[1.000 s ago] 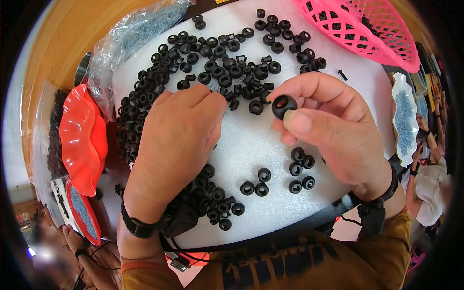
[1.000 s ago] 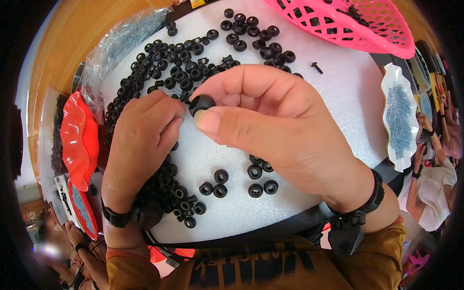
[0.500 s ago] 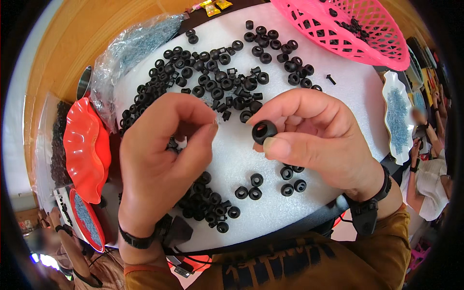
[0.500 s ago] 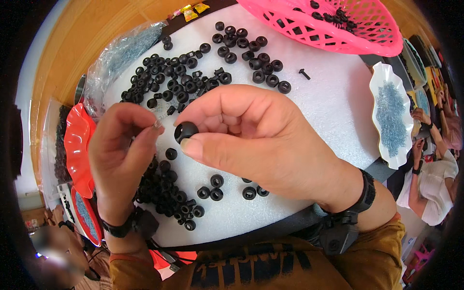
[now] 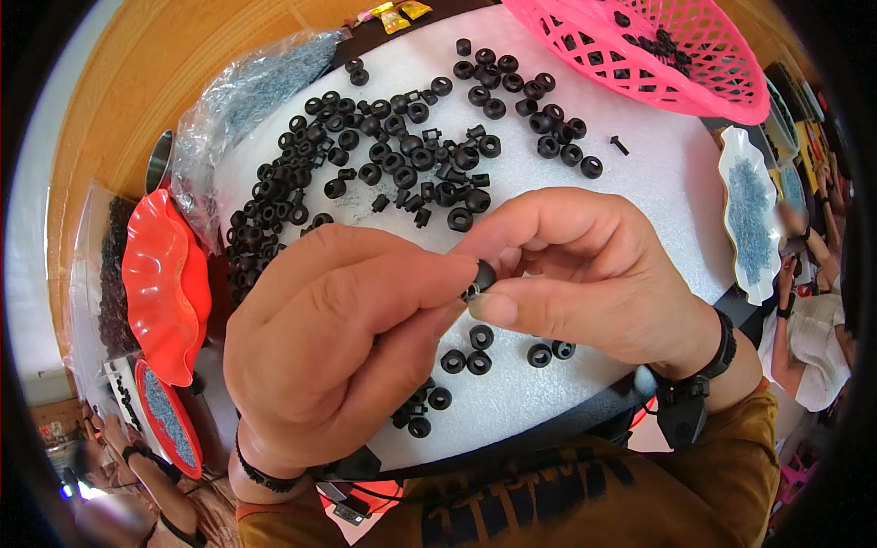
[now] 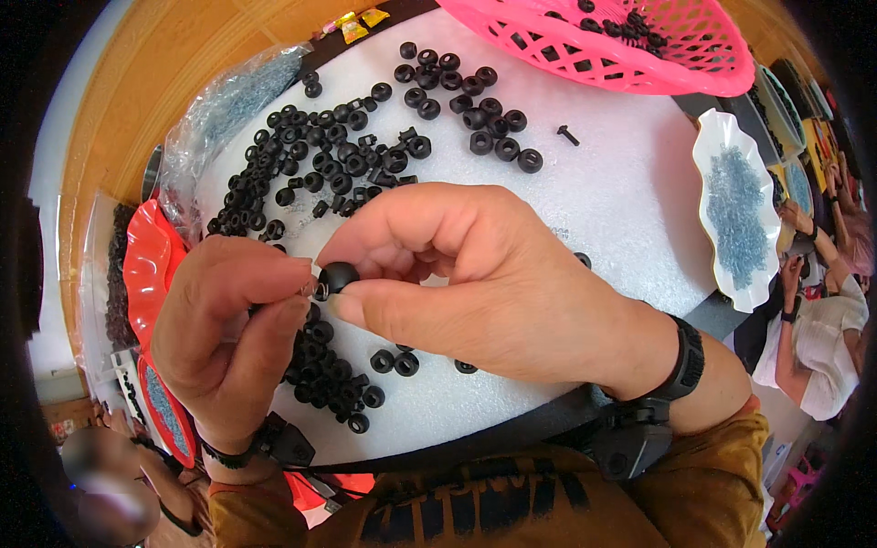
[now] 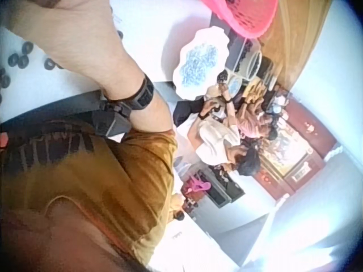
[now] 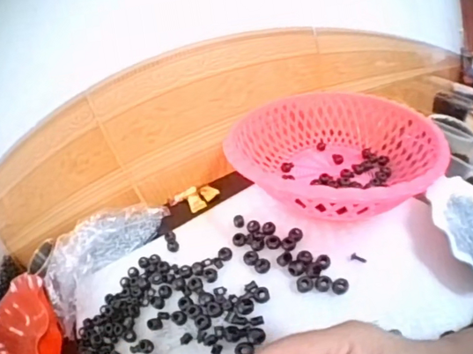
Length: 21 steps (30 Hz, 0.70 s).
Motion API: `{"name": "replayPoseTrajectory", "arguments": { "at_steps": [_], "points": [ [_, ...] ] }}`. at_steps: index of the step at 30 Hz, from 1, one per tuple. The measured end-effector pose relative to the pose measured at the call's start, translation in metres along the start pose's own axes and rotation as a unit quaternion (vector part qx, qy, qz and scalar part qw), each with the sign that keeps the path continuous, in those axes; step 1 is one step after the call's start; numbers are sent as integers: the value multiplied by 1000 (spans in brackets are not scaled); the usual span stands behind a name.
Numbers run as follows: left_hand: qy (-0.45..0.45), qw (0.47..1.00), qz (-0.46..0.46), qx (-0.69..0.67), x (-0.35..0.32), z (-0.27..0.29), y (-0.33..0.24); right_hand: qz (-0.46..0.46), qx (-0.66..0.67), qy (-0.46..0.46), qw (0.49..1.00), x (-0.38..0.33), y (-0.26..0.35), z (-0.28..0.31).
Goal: Manually assembling small plastic and metal components at a workbench.
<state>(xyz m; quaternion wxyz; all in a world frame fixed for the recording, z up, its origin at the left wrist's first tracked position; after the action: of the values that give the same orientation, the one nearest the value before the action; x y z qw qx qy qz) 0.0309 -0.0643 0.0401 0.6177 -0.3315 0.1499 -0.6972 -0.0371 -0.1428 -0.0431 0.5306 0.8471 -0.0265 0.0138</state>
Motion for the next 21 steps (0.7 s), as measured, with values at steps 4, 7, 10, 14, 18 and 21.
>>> {"name": "replayPoseTrajectory", "arguments": {
  "at_steps": [4, 7, 10, 14, 18, 21],
  "points": [
    [-12, 1000, 16, 7, -1, 0, 3, 19, -25, 10, 999, -1, 4, -2],
    [-6, 1000, 28, -4, -1, -2, 4, 5, -24, 10, 1000, -1, 6, -1],
    [12, 999, 37, 9, 1, -5, 1, 0, -9, 24, 1000, 0, 4, -2],
    [21, 998, -37, 38, 2, -3, -2, 41, 65, -6, 997, 0, 10, 0],
    [-182, 961, 166, -122, -23, 35, 45, 62, 50, -77, 994, -5, 17, 21],
    [-99, 971, 204, -77, -12, 16, 63, 97, 19, -96, 990, -4, 20, 32]
  ]
}}
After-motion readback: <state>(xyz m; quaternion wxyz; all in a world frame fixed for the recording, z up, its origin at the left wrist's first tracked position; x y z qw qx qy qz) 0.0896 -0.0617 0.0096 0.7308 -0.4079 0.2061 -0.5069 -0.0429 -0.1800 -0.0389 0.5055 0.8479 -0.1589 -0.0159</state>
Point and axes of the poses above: each hand's wrist, its own x-axis towards the middle knuckle, its own z-axis out of the back of the hand, y = z × x, the point moved 9 cm from there along x, towards the middle knuckle, and after that the axes turned 15 degrees about y, right-handed, at the moved point
